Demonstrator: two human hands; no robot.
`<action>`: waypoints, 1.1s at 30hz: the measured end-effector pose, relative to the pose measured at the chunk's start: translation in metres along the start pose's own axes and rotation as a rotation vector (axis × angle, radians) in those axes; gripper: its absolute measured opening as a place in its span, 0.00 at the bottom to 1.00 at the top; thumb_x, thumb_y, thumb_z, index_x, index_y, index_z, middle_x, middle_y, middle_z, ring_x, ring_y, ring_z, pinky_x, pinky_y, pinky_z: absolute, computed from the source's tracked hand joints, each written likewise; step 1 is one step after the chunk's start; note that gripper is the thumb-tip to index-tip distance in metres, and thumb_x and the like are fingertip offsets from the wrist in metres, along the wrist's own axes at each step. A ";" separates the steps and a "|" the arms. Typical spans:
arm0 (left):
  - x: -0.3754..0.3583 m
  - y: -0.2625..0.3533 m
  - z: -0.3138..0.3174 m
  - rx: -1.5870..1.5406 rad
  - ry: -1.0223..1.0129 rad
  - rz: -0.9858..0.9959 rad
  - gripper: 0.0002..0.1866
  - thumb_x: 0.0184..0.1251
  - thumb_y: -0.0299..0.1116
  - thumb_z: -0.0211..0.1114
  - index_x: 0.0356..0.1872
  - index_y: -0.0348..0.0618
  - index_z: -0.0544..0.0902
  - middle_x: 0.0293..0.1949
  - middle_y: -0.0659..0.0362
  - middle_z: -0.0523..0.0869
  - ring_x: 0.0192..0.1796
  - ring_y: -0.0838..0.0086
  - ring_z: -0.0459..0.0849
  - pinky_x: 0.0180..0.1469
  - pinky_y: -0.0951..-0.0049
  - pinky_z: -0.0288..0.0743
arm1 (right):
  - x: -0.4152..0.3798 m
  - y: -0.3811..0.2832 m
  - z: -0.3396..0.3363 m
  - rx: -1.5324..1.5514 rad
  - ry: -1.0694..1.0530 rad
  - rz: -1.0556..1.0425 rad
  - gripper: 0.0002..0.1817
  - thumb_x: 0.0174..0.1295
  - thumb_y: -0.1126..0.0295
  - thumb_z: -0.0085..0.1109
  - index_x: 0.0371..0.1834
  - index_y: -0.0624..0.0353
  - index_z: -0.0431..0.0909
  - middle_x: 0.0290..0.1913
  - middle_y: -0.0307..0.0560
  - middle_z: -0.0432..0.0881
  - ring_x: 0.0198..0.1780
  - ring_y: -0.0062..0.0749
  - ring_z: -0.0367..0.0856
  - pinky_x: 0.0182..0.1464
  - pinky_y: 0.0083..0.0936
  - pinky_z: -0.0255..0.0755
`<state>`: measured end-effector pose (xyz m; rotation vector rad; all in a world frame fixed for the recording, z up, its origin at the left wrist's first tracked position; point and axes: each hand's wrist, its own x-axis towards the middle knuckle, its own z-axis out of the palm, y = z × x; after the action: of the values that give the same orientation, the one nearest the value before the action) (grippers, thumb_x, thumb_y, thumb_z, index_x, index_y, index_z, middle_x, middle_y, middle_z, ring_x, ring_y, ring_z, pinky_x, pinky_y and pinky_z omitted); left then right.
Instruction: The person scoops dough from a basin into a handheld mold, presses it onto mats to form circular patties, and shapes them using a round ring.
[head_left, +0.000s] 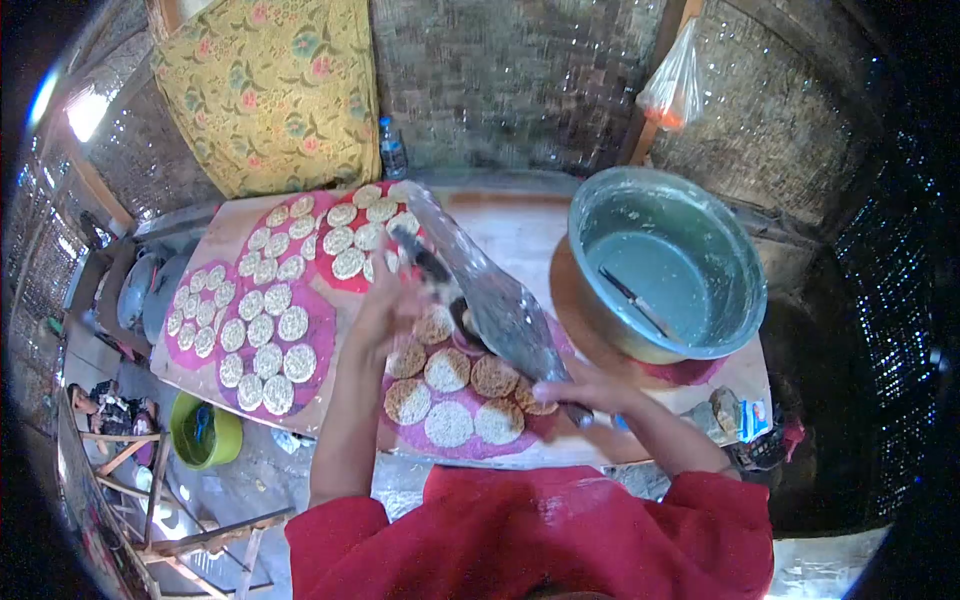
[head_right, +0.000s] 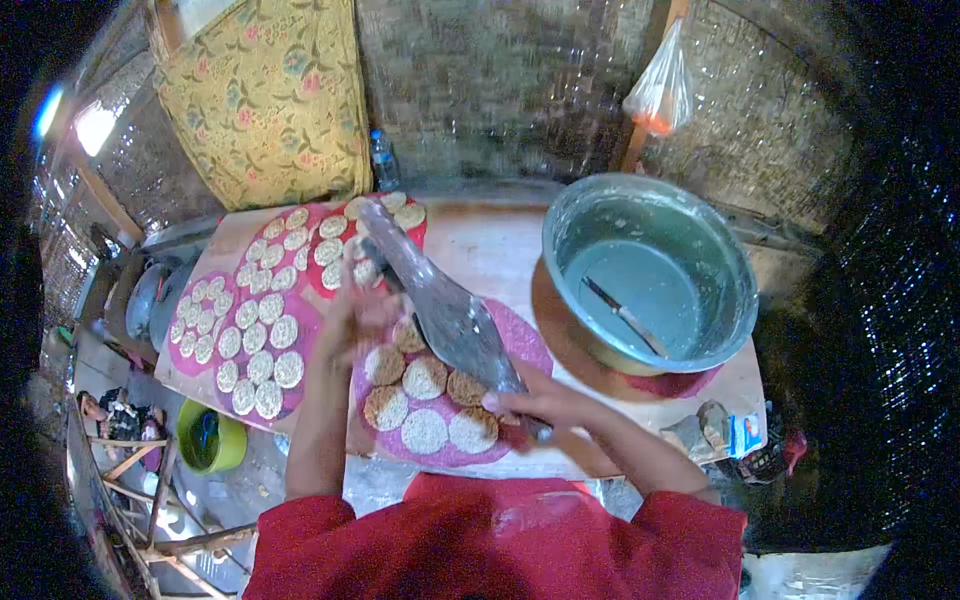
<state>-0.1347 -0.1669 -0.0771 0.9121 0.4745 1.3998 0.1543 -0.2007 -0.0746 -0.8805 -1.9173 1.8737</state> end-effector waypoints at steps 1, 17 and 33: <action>0.012 0.002 -0.002 -0.001 0.064 0.018 0.40 0.62 0.34 0.63 0.69 0.50 0.46 0.55 0.61 0.71 0.52 0.73 0.73 0.54 0.70 0.69 | 0.005 -0.010 0.000 -0.157 0.046 0.046 0.50 0.52 0.43 0.62 0.69 0.63 0.51 0.56 0.49 0.69 0.55 0.33 0.68 0.58 0.27 0.62; 0.106 -0.030 -0.044 0.303 0.545 -0.036 0.21 0.44 0.47 0.71 0.37 0.48 0.78 0.33 0.61 0.74 0.34 0.73 0.70 0.29 0.70 0.64 | 0.072 0.016 -0.047 0.398 -0.088 0.324 0.32 0.58 0.47 0.56 0.54 0.65 0.69 0.46 0.51 0.76 0.34 0.32 0.79 0.39 0.27 0.75; 0.125 -0.068 -0.085 0.255 0.668 0.029 0.16 0.45 0.41 0.72 0.27 0.42 0.77 0.25 0.61 0.75 0.24 0.77 0.69 0.25 0.74 0.63 | 0.083 0.021 -0.055 0.113 -0.026 0.265 0.27 0.61 0.47 0.49 0.53 0.56 0.76 0.32 0.43 0.79 0.27 0.23 0.78 0.29 0.21 0.73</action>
<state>-0.1373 -0.0197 -0.1516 0.6295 1.1659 1.6864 0.1295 -0.1075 -0.1056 -1.1245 -1.7594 2.1285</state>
